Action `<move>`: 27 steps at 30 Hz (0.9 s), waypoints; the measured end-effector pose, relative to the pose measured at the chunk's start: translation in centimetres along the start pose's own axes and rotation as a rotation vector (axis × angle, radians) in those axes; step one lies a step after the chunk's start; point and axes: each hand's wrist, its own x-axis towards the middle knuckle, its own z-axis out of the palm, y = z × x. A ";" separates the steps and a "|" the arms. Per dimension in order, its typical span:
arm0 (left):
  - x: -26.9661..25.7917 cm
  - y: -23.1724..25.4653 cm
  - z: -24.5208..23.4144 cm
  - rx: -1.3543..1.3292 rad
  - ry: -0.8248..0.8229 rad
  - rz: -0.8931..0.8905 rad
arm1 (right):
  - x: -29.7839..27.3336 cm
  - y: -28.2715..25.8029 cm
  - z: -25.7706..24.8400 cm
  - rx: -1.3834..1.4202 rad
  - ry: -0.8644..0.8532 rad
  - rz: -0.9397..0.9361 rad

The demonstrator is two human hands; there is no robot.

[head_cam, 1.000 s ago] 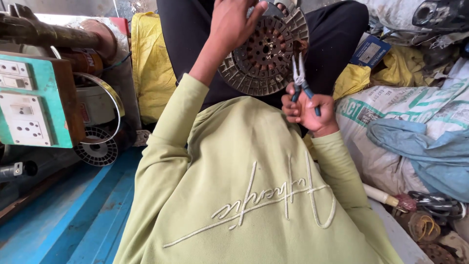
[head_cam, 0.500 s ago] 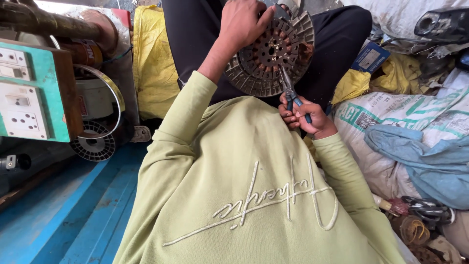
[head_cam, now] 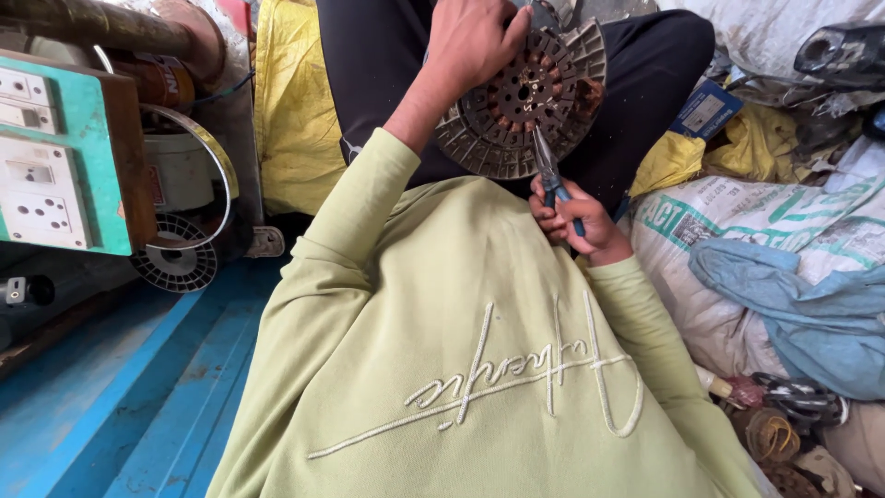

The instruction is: Repairing or disassembling the stator of an electric motor using pliers.

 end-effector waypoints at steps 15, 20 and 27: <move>-0.6 -1.2 1.0 0.066 0.022 0.067 | 2.7 0.8 4.2 -1.738 0.861 -0.593; -0.6 -1.2 1.4 0.081 0.001 0.035 | 3.0 -1.0 7.3 -1.821 0.902 -0.621; -0.7 -1.3 1.3 0.103 0.016 0.019 | 3.6 -1.0 5.0 -1.951 0.938 -0.597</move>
